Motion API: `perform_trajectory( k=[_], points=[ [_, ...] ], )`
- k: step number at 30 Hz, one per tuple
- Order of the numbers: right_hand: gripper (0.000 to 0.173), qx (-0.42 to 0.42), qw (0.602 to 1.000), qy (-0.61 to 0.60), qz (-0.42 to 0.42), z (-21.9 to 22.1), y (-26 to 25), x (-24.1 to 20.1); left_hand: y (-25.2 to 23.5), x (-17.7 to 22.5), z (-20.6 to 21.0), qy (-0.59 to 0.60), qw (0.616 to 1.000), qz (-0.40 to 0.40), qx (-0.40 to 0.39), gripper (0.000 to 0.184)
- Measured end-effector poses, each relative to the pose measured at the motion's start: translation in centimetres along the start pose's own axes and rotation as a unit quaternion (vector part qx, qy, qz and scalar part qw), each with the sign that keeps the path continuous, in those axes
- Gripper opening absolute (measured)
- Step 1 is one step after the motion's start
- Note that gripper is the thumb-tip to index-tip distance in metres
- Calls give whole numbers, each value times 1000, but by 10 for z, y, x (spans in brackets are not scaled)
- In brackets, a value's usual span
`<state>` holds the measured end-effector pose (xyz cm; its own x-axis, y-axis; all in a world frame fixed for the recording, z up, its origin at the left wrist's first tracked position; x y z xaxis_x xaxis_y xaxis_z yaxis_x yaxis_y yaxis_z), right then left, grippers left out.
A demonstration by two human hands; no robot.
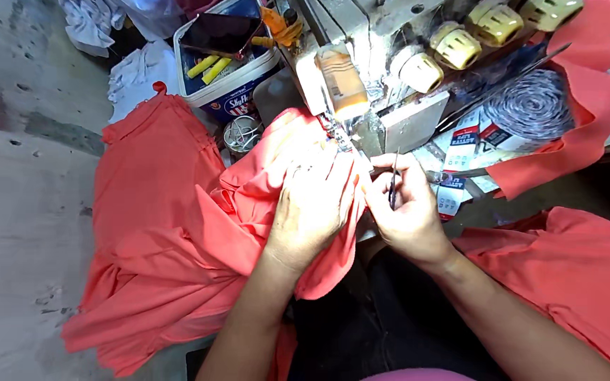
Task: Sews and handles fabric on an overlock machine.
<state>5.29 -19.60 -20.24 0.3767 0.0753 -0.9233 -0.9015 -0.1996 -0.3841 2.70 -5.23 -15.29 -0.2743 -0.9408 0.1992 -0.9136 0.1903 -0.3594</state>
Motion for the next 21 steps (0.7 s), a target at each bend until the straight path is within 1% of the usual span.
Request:
perform_trajectory(
  k=[2,5,6,8,9,10,12,14,15,18,19,20,21],
  points=[
    [29,1,1000,2,2,1,-4,-1,5,4,-3,6,1000,-14,-16,42],
    [31,7,1000,-3,7,1,-5,-2,24,26,-1,-14,999,-33,-26,59],
    [31,8,1000,-7,6,1,-5,-2,31,31,3,-32,999,-29,-13,58],
    [28,8,1000,-7,-4,2,-5,-2,38,35,12,-75,996,-33,36,38],
    [28,4,1000,-5,-5,2,-5,-2,37,35,12,-95,993,-44,48,32],
    [27,-3,1000,1,-4,3,-4,-2,35,33,8,-104,992,-56,37,31],
    [30,-25,999,21,-4,3,1,-4,28,25,-2,-76,994,-74,3,32],
    [38,-46,998,36,-11,1,12,-3,18,10,-10,-26,995,-89,-35,36],
    [43,-53,998,34,-10,-1,18,-1,13,2,-12,-3,995,-90,-40,37],
    [67,-92,995,23,8,-10,37,8,4,-13,-17,23,995,-84,-40,43],
    [71,-109,994,23,13,-15,43,11,4,-14,-17,29,995,-90,-33,41],
    [69,-119,992,24,18,-19,49,13,8,-12,-15,32,995,-98,-14,40],
    [64,-124,992,29,22,-23,54,15,16,-8,-14,39,993,-114,4,39]
  ],
)
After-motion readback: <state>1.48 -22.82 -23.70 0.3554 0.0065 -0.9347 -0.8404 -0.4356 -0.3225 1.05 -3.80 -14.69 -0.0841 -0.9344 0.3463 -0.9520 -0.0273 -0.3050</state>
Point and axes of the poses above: each hand's wrist, its own y-axis away from the middle knuckle, its own z-axis out of the palm, x = y × z, the point moved 2 cm from there along -y, towards the middle knuckle, and after that the axes turned 1 degree about -z, right-handed, at the moved point
